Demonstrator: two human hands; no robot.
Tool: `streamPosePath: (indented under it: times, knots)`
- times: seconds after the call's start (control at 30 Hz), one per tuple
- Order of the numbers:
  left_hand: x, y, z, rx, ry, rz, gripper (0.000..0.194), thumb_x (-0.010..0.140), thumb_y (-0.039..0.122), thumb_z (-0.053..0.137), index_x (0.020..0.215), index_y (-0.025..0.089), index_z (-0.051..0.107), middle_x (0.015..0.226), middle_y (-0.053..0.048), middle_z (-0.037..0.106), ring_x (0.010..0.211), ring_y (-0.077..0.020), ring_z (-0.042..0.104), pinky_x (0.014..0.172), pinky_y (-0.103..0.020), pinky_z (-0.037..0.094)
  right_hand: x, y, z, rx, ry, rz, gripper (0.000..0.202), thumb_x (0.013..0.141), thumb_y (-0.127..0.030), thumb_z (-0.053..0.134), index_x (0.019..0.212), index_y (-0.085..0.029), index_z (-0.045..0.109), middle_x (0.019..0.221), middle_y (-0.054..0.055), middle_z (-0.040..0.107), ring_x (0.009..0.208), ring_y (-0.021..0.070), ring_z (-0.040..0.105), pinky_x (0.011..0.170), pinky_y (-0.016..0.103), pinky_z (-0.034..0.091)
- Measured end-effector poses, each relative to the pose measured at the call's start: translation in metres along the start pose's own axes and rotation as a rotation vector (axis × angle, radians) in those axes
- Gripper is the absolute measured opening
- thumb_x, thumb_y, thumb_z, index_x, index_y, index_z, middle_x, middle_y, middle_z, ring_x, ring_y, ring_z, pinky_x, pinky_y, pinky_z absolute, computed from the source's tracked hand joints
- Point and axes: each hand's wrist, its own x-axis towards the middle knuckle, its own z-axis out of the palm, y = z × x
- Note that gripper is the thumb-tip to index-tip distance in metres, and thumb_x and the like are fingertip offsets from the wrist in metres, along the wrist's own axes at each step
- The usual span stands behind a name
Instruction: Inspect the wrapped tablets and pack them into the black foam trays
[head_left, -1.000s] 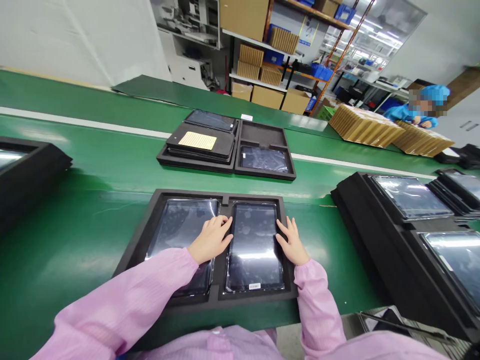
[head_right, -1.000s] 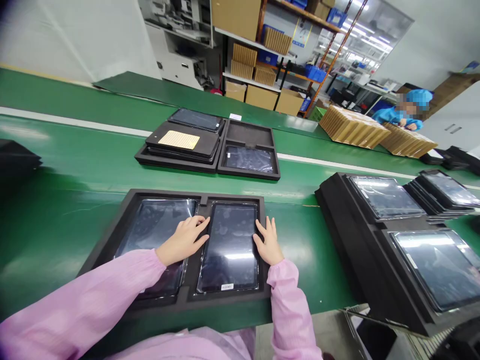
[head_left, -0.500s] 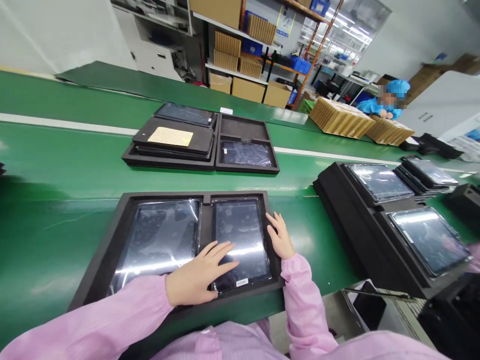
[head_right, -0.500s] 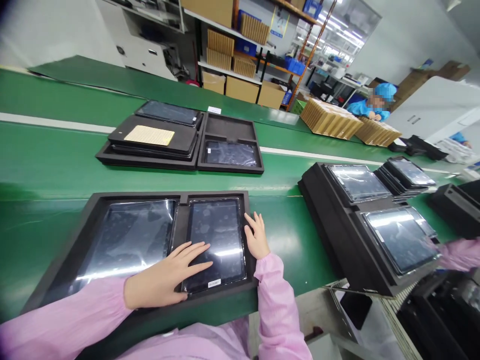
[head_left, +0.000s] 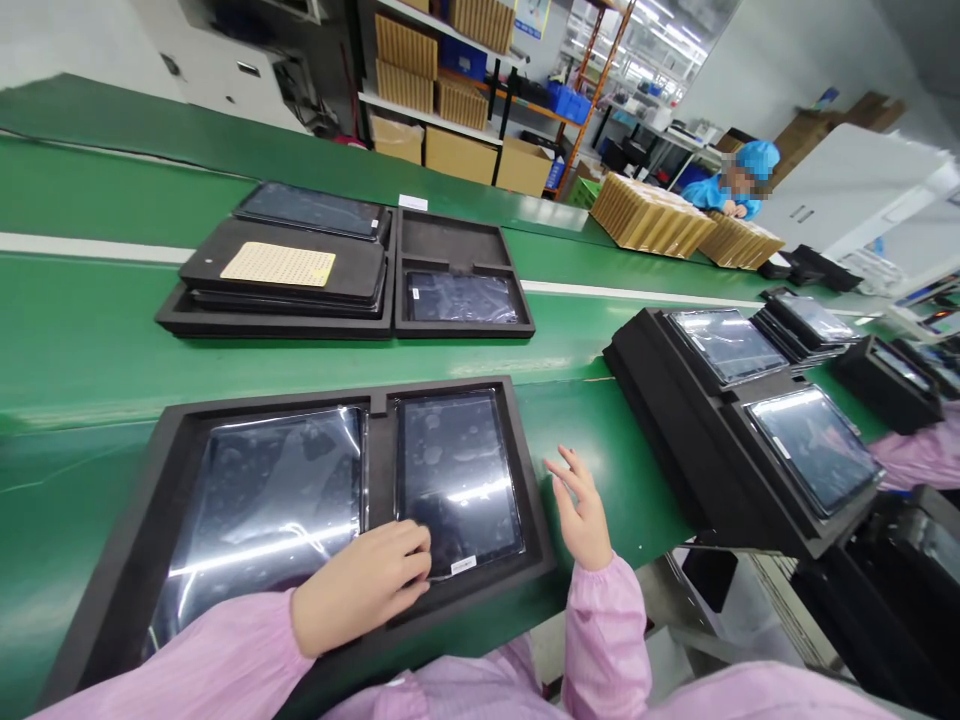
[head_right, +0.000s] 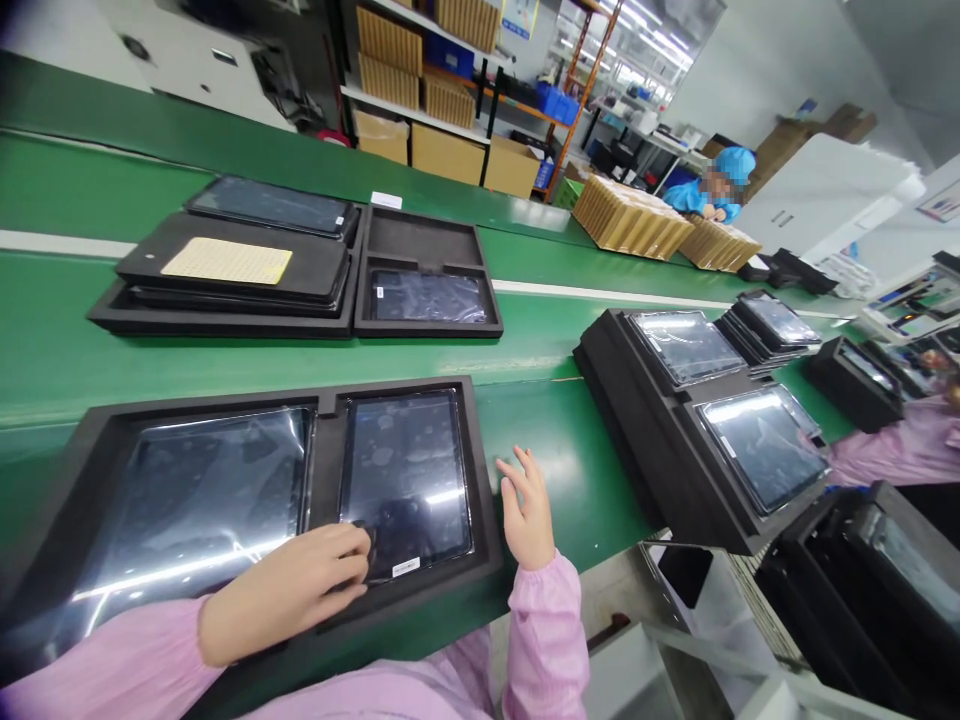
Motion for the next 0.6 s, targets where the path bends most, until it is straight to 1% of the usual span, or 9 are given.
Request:
streamPosePath:
  times: [0.03,0.1,0.2,0.27,0.3,0.37,0.43,0.53,0.6]
  knots:
    - [0.001,0.000,-0.002,-0.027,-0.020,-0.023,0.024,0.089,0.015,0.046,0.071,0.021,0.060,0.078,-0.004,0.069,0.073,-0.0203,0.064,0.068,-0.031,0.051,-0.001,-0.001,-0.002,0.020,0.037,-0.001,0.032,0.093,-0.035,0.051,0.110,-0.026,0.077,0.137,0.012,0.063,0.137,0.0318,0.049,0.111,0.056,0.043]
    - [0.002,-0.001,-0.011,-0.123,-0.054,-0.104,0.028,0.091,0.019,0.040,0.070,0.021,0.058,0.073,-0.003,0.068,0.067,-0.0194,0.063,0.064,-0.030,0.048,-0.003,-0.003,-0.006,0.065,0.105,-0.003,0.031,0.092,-0.036,0.053,0.108,-0.025,0.077,0.130,0.012,0.067,0.131,0.0311,0.055,0.108,0.054,0.046]
    - [0.001,-0.010,-0.030,-0.314,-0.073,-0.262,0.028,0.090,0.027,0.036,0.073,0.023,0.058,0.074,-0.001,0.070,0.063,-0.0178,0.064,0.063,-0.028,0.047,-0.004,-0.007,-0.007,0.138,0.158,0.003,0.030,0.093,-0.037,0.054,0.106,-0.022,0.077,0.115,0.013,0.074,0.110,0.0275,0.068,0.097,0.048,0.055]
    - [-0.002,-0.018,-0.043,-0.398,-0.054,-0.340,0.027,0.088,0.035,0.038,0.075,0.024,0.059,0.080,0.000,0.074,0.068,-0.0188,0.068,0.067,-0.029,0.048,-0.005,-0.011,-0.004,0.196,0.169,0.019,0.031,0.094,-0.038,0.054,0.108,-0.020,0.076,0.105,0.012,0.077,0.091,0.0242,0.073,0.085,0.043,0.061]
    - [-0.003,-0.022,-0.048,-0.428,-0.036,-0.355,0.026,0.086,0.037,0.041,0.073,0.025,0.059,0.084,-0.001,0.076,0.075,-0.0202,0.070,0.071,-0.029,0.049,-0.005,-0.013,-0.002,0.226,0.169,0.030,0.031,0.095,-0.039,0.054,0.109,-0.020,0.075,0.101,0.011,0.077,0.082,0.0225,0.074,0.078,0.041,0.063]
    - [-0.006,-0.027,-0.056,-0.469,-0.009,-0.345,0.022,0.081,0.038,0.048,0.066,0.026,0.058,0.090,-0.001,0.079,0.093,-0.0239,0.071,0.082,-0.031,0.051,-0.007,-0.017,0.006,0.280,0.159,0.051,0.033,0.095,-0.040,0.055,0.114,-0.020,0.072,0.096,0.010,0.078,0.072,0.0199,0.074,0.070,0.038,0.064]
    - [-0.007,-0.028,-0.060,-0.488,-0.030,-0.323,0.018,0.076,0.034,0.052,0.060,0.027,0.058,0.092,-0.001,0.080,0.106,-0.0263,0.069,0.093,-0.035,0.050,-0.009,-0.021,0.015,0.325,0.138,0.069,0.035,0.095,-0.043,0.056,0.117,-0.020,0.071,0.094,0.009,0.078,0.069,0.0193,0.074,0.067,0.036,0.064]
    - [-0.005,-0.025,-0.056,-0.485,-0.152,-0.270,0.015,0.073,0.028,0.056,0.062,0.027,0.067,0.090,-0.001,0.080,0.104,-0.0252,0.069,0.107,-0.042,0.044,-0.014,-0.028,0.030,0.424,0.019,0.149,0.043,0.093,-0.048,0.057,0.124,-0.019,0.066,0.098,0.011,0.077,0.073,0.0206,0.075,0.067,0.036,0.065]
    - [-0.004,-0.023,-0.050,-0.465,-0.173,-0.194,0.013,0.073,0.027,0.061,0.070,0.029,0.073,0.097,-0.001,0.079,0.102,-0.0234,0.070,0.116,-0.047,0.034,-0.018,-0.034,0.037,0.453,-0.070,0.224,0.053,0.093,-0.049,0.056,0.136,-0.019,0.057,0.107,0.014,0.076,0.078,0.0220,0.076,0.070,0.036,0.064]
